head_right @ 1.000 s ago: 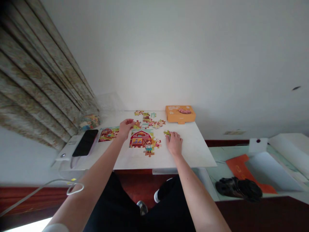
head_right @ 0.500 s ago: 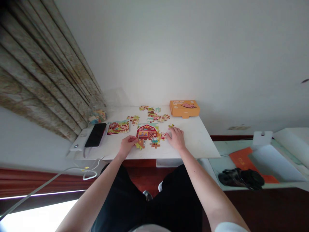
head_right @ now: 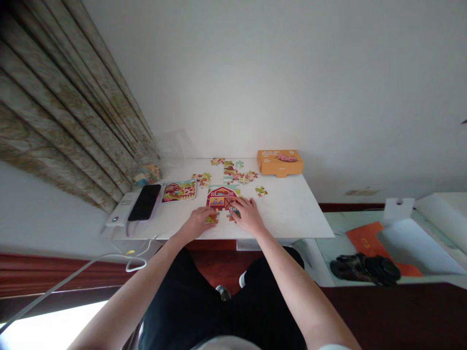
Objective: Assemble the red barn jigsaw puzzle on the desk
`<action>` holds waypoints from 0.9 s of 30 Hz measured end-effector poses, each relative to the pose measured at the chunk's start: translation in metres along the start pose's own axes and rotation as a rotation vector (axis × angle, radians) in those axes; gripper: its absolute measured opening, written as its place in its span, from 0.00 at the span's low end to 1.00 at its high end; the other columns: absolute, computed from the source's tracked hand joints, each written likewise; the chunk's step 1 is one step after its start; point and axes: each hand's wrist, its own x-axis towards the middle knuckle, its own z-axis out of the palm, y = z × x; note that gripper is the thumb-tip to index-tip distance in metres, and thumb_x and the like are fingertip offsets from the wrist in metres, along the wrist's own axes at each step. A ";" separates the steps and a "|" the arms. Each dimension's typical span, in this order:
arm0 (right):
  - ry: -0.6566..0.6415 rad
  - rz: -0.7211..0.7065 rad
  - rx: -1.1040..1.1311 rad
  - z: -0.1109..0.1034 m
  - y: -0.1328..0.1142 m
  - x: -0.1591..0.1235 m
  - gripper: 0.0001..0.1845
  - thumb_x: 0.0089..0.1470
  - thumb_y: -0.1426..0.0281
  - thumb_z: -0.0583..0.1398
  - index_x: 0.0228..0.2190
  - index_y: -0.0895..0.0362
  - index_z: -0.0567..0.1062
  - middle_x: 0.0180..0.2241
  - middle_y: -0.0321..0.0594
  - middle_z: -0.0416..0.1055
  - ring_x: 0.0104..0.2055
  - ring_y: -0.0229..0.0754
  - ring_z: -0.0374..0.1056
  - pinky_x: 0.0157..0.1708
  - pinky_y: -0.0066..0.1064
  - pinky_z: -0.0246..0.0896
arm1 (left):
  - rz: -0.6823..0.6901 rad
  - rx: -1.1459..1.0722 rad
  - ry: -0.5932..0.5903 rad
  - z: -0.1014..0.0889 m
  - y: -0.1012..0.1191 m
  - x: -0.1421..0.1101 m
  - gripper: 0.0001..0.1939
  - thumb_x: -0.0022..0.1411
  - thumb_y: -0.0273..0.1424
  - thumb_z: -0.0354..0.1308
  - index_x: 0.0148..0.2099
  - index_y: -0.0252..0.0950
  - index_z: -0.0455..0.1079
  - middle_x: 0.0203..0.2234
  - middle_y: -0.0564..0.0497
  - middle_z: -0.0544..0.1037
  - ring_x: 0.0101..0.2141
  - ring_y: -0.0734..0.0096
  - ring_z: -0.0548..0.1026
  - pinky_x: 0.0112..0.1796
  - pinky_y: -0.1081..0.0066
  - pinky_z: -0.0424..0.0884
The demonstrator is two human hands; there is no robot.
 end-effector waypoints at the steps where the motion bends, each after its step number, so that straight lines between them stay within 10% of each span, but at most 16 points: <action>1: 0.000 0.001 -0.003 0.000 0.000 0.000 0.19 0.68 0.62 0.56 0.56 0.50 0.76 0.63 0.46 0.69 0.66 0.52 0.61 0.66 0.57 0.48 | -0.021 -0.008 -0.007 0.000 0.000 0.002 0.17 0.61 0.30 0.68 0.52 0.43 0.73 0.52 0.46 0.79 0.54 0.54 0.75 0.55 0.55 0.70; 27: 0.008 -0.001 -0.017 0.000 -0.001 0.001 0.19 0.67 0.64 0.56 0.57 0.49 0.75 0.63 0.46 0.69 0.65 0.52 0.61 0.66 0.57 0.48 | 0.089 0.171 0.208 0.035 0.019 0.014 0.18 0.68 0.40 0.61 0.56 0.39 0.75 0.56 0.39 0.76 0.57 0.52 0.72 0.60 0.47 0.64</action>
